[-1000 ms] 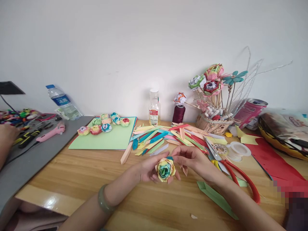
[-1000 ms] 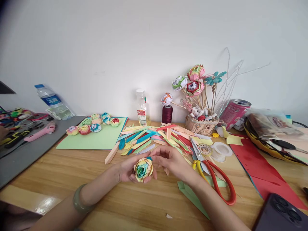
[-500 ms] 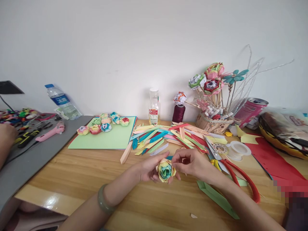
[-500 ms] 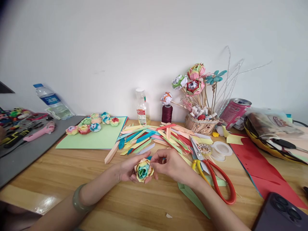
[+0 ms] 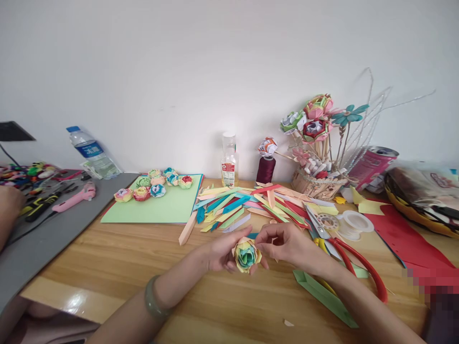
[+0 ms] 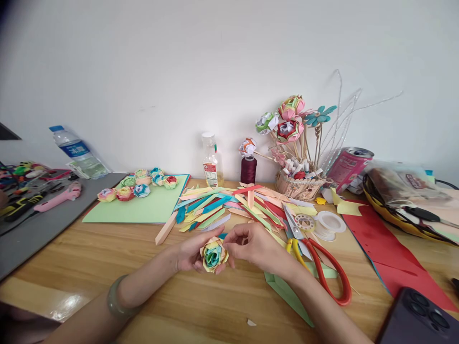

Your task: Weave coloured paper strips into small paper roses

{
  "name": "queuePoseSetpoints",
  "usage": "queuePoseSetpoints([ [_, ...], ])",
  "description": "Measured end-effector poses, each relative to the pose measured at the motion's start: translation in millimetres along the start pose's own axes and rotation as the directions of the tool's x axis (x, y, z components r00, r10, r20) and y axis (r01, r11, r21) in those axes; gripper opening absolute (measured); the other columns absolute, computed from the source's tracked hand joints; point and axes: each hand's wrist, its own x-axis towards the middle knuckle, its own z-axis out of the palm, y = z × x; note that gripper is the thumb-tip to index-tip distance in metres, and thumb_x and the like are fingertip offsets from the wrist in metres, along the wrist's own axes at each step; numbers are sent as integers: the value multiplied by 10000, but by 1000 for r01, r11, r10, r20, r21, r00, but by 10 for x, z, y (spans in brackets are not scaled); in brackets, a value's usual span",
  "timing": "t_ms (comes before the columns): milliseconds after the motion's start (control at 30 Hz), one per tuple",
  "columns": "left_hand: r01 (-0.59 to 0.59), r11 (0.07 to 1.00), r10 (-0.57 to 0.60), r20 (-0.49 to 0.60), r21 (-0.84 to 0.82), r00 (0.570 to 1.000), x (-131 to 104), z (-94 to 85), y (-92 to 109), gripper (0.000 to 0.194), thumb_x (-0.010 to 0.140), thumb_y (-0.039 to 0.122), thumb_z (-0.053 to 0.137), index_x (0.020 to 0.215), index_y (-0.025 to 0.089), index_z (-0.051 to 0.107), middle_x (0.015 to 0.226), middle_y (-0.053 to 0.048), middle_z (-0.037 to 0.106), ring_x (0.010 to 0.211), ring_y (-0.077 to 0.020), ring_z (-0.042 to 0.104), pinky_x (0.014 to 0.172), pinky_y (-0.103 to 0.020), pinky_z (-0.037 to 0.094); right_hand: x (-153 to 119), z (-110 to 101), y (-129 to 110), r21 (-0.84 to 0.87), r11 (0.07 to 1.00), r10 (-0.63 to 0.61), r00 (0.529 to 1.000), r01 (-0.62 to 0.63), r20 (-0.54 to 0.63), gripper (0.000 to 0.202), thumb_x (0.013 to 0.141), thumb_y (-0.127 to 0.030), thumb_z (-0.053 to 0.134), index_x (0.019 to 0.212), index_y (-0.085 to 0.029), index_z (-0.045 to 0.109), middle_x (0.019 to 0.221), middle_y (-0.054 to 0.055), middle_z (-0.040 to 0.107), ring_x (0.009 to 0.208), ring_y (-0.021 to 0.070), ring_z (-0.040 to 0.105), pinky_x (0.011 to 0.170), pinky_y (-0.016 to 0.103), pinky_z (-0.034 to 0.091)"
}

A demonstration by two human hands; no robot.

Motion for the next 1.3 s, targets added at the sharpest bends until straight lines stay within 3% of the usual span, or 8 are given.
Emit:
queuePoseSetpoints([
  [433, 0, 1000, 0, 6, 25, 1000, -12, 16, -1, 726, 751, 691, 291, 769, 62, 655, 505, -44, 580, 259, -20, 260, 283, -205, 40, 17, 14, 26, 73, 997, 26, 999, -28, 27, 189, 756, -282, 547, 661, -132, 611, 514, -5, 612, 452, 75, 446, 459, 201, 285],
  [867, 3, 998, 1, 68, -58, 998, -54, 101, 38, 717, 785, 651, 248, 702, 65, 653, 466, -42, 529, 243, -24, 210, 291, -207, -9, 86, 63, 148, 417, 909, 15, 1000, -23, 21, 196, 669, -317, 628, 629, -138, 557, 518, -25, 546, 413, 64, 462, 397, 194, 188],
  [1033, 4, 996, 4, 93, -84, 996, -40, 49, 12, 684, 774, 646, 306, 751, 53, 646, 489, -43, 537, 263, -20, 212, 281, -198, 25, 82, 47, 153, 473, 881, 108, 981, -21, -159, 185, 639, -315, 656, 656, -147, 581, 477, -64, 388, 417, 51, 281, 372, 185, 185],
  [1133, -56, 989, 67, 73, -137, 995, -18, 37, 0, 685, 773, 654, 303, 784, 53, 631, 537, -49, 558, 274, -25, 272, 281, -187, 68, 74, 24, 121, 424, 902, 62, 952, 74, -299, 195, 677, -348, 639, 697, -163, 583, 490, -69, 354, 430, 58, 252, 381, 189, 192],
  [1200, -145, 971, 145, -15, -190, 989, 4, 39, -2, 671, 774, 655, 304, 781, 64, 622, 570, -54, 575, 291, -36, 341, 283, -178, 131, 60, 17, 78, 322, 935, -9, 919, 147, -394, 189, 682, -351, 640, 687, -171, 580, 528, -55, 403, 452, 64, 304, 408, 195, 245],
  [1300, -310, 919, 270, -183, -245, 945, 29, 43, 0, 579, 796, 613, 335, 842, 108, 615, 607, -40, 594, 367, -79, 486, 320, -176, 289, 30, 35, 17, 94, 973, -145, 872, 212, -467, 176, 703, -358, 624, 699, -187, 582, 600, -22, 497, 539, 105, 435, 488, 224, 348],
])
